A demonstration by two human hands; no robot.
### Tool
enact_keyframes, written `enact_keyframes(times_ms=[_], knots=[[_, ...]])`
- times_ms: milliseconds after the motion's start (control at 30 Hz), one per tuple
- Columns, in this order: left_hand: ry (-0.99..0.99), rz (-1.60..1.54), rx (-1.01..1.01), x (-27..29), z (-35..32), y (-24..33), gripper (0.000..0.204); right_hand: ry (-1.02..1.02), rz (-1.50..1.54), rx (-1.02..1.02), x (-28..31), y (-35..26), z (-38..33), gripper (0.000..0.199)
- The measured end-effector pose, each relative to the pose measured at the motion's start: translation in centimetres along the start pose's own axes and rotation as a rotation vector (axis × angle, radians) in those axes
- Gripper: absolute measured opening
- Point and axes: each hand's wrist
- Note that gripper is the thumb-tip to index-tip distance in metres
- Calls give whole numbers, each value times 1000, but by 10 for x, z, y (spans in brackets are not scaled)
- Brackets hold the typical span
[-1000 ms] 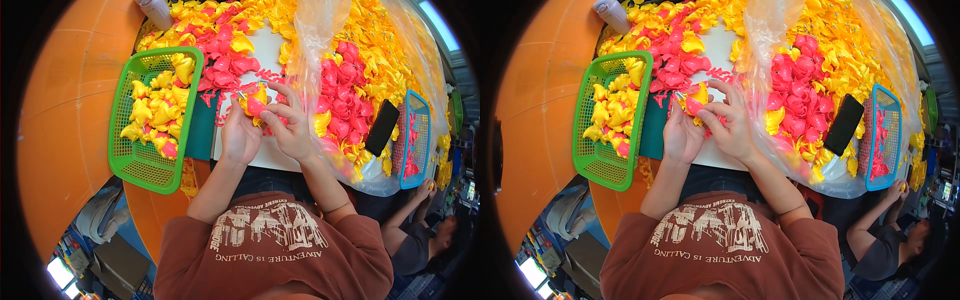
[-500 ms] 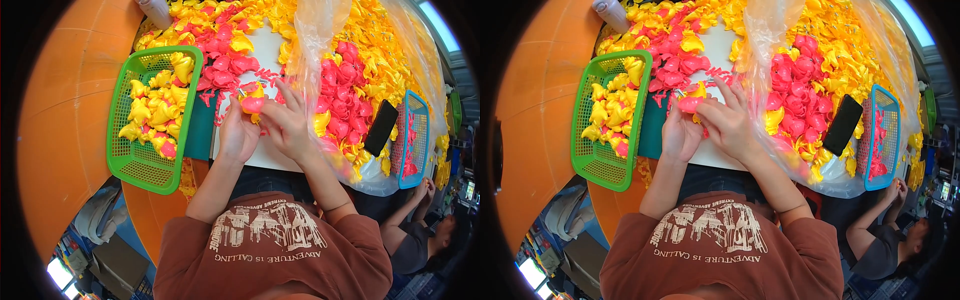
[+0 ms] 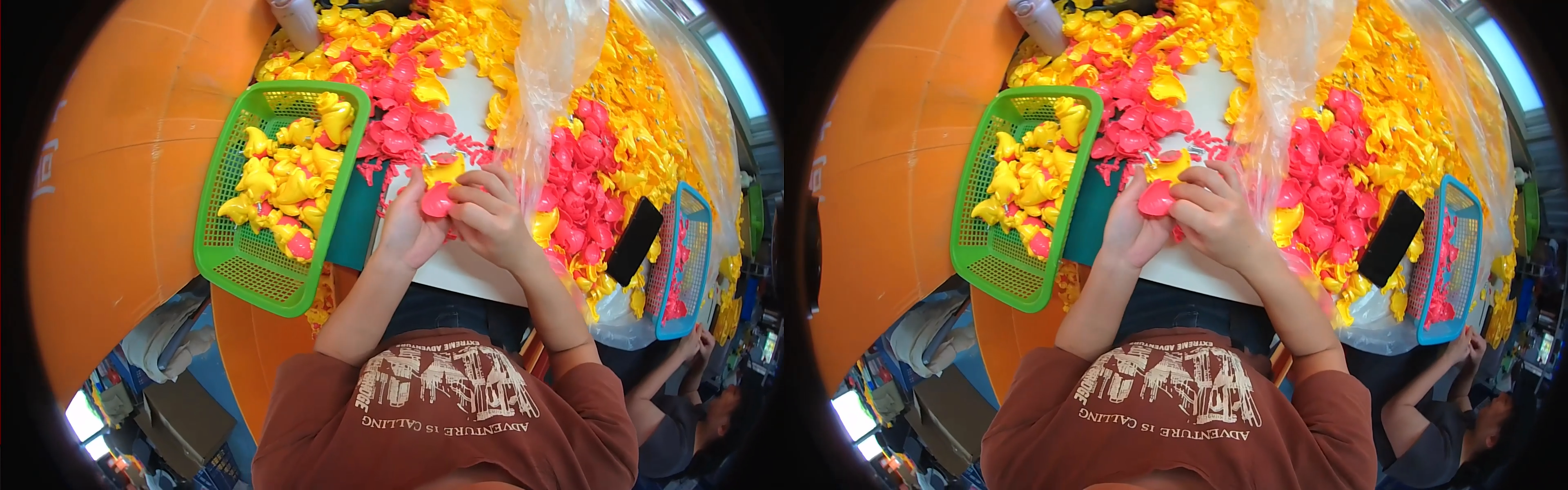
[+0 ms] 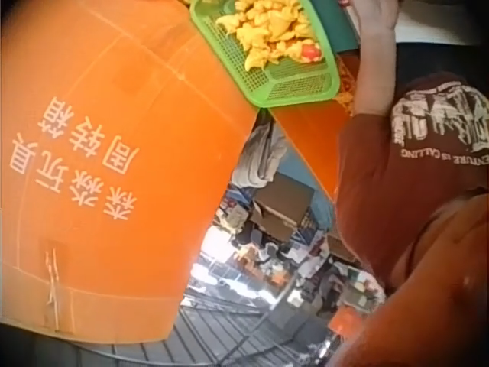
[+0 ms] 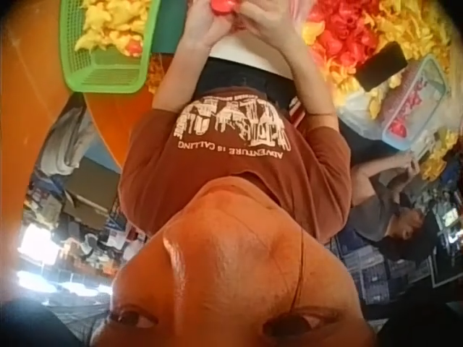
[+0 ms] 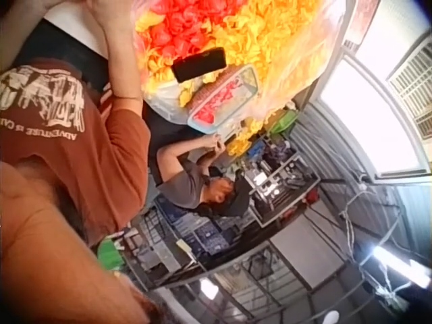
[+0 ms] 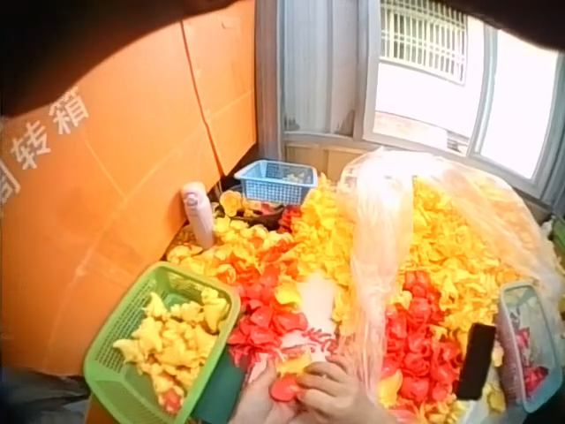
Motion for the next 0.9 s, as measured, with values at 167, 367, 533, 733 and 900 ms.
enact_keyframes(times_ms=[167,367,533,733,900], knots=[[26,-54,52,-2,11,-1,45,41,157,-52,5,10,1,21],[-31,6,46,8,34,11,47,257,292,-448,-5,18,8,15],[37,120,15,6,54,11,49,419,-38,-382,9,33,11,18],[-49,159,-9,11,73,16,49,159,356,-837,7,24,43,28],[-22,92,-48,18,77,15,49,-76,-7,-616,-15,36,54,21]])
Point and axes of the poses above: each hand's wrist, its own z-axis towards the middle knuckle, its own x-axis out of the back of the hand, y = z × x, and after that the axes turned 5 degrees about -z, right-handed
